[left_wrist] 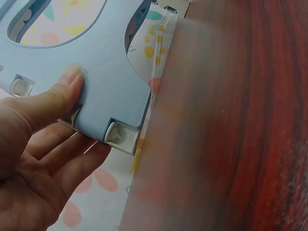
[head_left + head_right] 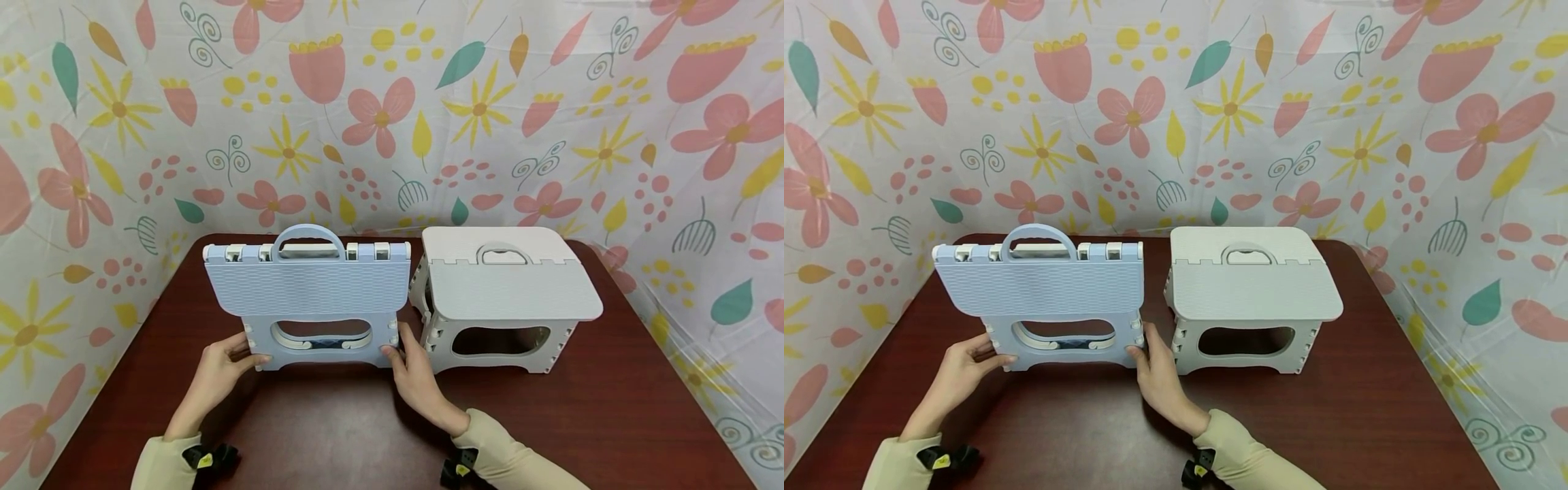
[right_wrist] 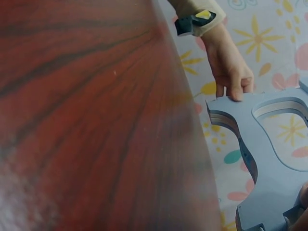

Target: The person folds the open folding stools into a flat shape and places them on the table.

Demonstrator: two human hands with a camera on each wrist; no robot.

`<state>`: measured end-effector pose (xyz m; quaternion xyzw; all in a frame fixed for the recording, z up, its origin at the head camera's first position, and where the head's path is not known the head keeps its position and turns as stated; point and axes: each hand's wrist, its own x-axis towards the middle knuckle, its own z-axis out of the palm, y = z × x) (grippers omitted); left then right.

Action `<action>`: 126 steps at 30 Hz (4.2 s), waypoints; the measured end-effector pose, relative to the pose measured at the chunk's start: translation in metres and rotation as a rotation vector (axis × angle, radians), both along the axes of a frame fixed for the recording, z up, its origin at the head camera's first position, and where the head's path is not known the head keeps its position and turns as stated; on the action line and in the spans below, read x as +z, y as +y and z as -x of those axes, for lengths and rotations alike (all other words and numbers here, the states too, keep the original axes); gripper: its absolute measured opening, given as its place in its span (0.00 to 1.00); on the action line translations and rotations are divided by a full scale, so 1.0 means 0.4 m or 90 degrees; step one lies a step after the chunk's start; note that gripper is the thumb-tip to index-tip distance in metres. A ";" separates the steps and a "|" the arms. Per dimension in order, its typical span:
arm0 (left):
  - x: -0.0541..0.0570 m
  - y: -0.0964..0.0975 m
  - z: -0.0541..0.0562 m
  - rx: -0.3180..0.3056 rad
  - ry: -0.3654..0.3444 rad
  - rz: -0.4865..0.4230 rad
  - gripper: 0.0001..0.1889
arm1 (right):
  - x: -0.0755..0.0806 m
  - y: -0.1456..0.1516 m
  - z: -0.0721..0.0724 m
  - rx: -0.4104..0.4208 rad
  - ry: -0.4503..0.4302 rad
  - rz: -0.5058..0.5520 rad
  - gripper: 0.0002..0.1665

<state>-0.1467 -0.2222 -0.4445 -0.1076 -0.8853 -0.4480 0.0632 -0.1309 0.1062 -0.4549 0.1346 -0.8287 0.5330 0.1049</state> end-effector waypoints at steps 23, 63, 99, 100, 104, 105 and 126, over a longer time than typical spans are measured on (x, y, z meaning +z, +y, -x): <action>0.007 -0.002 -0.006 -0.004 0.015 0.000 0.21 | 0.005 0.003 -0.004 -0.019 0.018 -0.017 0.20; -0.003 -0.002 -0.009 0.014 0.030 0.024 0.24 | -0.005 0.002 0.001 -0.040 0.068 -0.047 0.16; -0.001 0.000 -0.016 0.036 -0.019 0.043 0.27 | -0.017 -0.002 0.001 -0.042 0.045 -0.059 0.15; -0.001 0.001 -0.016 0.036 -0.020 0.043 0.27 | -0.017 -0.002 0.001 -0.043 0.045 -0.059 0.15; -0.003 0.001 -0.016 0.042 -0.022 0.047 0.27 | -0.016 -0.002 -0.002 -0.043 0.041 -0.063 0.14; -0.004 0.001 -0.016 0.043 -0.023 0.047 0.27 | -0.015 -0.002 -0.002 -0.042 0.041 -0.064 0.15; -0.007 -0.006 -0.015 0.046 -0.033 0.050 0.26 | -0.010 0.000 -0.003 -0.034 0.002 -0.083 0.16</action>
